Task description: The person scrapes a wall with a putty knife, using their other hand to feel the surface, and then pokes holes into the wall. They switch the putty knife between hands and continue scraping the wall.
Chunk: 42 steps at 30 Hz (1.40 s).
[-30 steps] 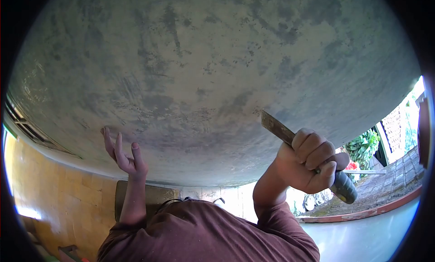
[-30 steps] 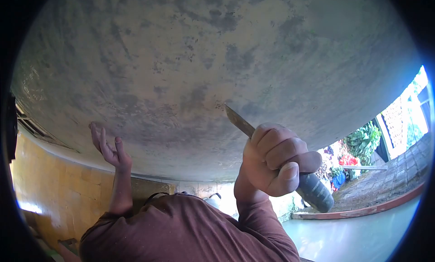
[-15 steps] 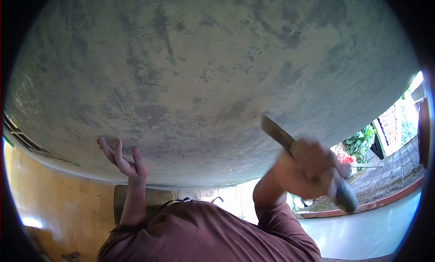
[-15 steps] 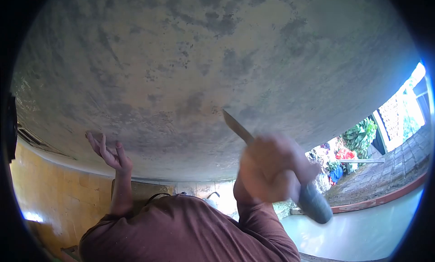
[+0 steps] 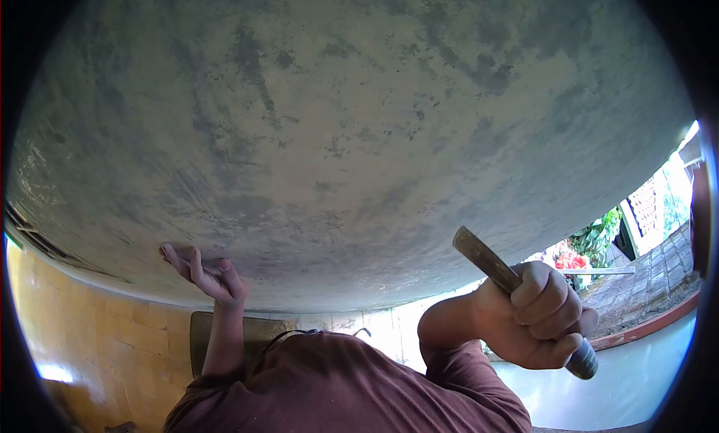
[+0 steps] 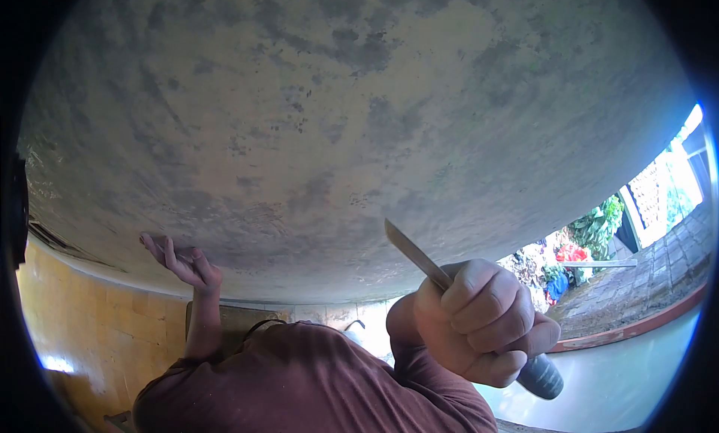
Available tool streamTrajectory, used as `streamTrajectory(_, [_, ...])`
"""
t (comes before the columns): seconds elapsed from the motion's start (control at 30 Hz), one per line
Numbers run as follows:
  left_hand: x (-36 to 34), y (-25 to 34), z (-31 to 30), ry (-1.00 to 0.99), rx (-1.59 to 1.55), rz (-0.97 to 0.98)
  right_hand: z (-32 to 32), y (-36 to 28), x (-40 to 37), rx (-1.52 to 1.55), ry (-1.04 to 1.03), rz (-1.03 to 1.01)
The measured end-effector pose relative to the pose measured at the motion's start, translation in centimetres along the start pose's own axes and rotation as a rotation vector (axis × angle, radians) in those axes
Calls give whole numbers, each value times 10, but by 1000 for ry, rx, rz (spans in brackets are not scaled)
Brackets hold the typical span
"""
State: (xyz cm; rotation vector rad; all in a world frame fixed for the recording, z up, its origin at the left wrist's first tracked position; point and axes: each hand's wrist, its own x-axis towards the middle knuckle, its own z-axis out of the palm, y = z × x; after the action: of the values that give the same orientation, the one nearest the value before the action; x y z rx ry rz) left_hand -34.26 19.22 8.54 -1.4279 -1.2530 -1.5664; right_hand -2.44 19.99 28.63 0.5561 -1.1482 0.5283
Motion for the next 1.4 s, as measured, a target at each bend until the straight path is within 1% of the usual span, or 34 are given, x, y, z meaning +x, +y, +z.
streamTrajectory(0.03, [-1, 2, 1, 15, -16, -10, -2, 6, -1, 0, 4, 3])
streamTrajectory(0.1, [0, 1, 2, 15, -17, -7, -5, 22, -5, -126, 33, 130])
streamTrajectory(0.17, [0, 0, 1, 24, -12, 1, -7, 13, -5, -122, 39, 167])
streamTrajectory(0.23, [0, 0, 2, 24, 10, 15, -5, 3, -7, -5, 97, -51])
streamTrajectory(0.3, [1, 0, 3, 26, 13, 14, -4, 7, -7, -12, 83, -41])
streamTrajectory(0.37, [0, 1, 1, 24, 11, 16, -3, 26, -11, -129, 52, 130])
streamTrajectory(0.4, [-1, 1, 1, 23, 17, 16, -5, 23, -9, -101, 25, 185])
streamTrajectory(0.43, [0, 0, 2, 23, 24, 19, -5, 19, -8, -99, 27, 182])
streamTrajectory(0.5, [0, -1, 3, 31, 9, 19, -2, 8, -8, -28, 82, -28])
streamTrajectory(0.53, [0, 0, 3, 37, -4, 12, -1, 4, -5, 28, 97, -67])
streamTrajectory(0.57, [0, 0, 3, 38, -3, 10, -2, 9, -7, 28, 95, -65])
streamTrajectory(0.63, [2, 1, 3, 29, 7, 20, -7, 25, -12, -147, 9, 31])
streamTrajectory(0.67, [1, 2, 2, 28, 6, 19, -8, 23, -9, -122, -14, 74])
streamTrajectory(0.7, [1, 2, 2, 23, 13, 16, -9, 18, -6, -120, -15, 73])
streamTrajectory(0.77, [2, 1, 2, 15, 14, 17, -8, 6, -6, -116, 46, 40])
streamTrajectory(0.8, [2, 1, 3, 24, 1, 7, -4, 3, -4, -51, 94, -62])
streamTrajectory(0.83, [1, 2, 3, 30, -12, -6, -4, 5, -6, -53, 91, -61])
streamTrajectory(0.9, [1, 3, 5, 41, -19, -12, -5, 14, -11, -183, 50, -43])
streamTrajectory(0.93, [0, 3, 5, 50, -25, -12, -2, 27, -13, -150, 8, 26])
streamTrajectory(1.03, [1, 2, 1, 15, 16, 7, -8, 14, -8, -181, -19, 49])
streamTrajectory(1.07, [3, 3, 1, 18, 14, 9, -4, 5, -8, -82, 93, -7])
streamTrajectory(1.1, [4, 4, 1, 14, 15, 9, -4, 4, -7, -80, 89, -8])
streamTrajectory(1.17, [3, 5, 1, 9, 16, 4, -3, 2, -7, -42, 124, -96])
streamTrajectory(1.2, [2, 5, 2, 18, 4, -4, -6, 18, -11, -133, 49, 16])
streamTrajectory(1.23, [2, 4, 2, 26, -9, -9, -5, 27, -14, -150, 86, 105])
streamTrajectory(1.3, [4, 5, 2, 19, -7, 0, -7, 21, -11, -154, 48, 83])
streamTrajectory(1.37, [5, 5, 2, 15, -1, 8, -5, 2, -12, -32, 69, -86])
streamTrajectory(1.4, [5, 4, 3, 16, 2, 8, 3, -1, -10, -31, 95, -141])
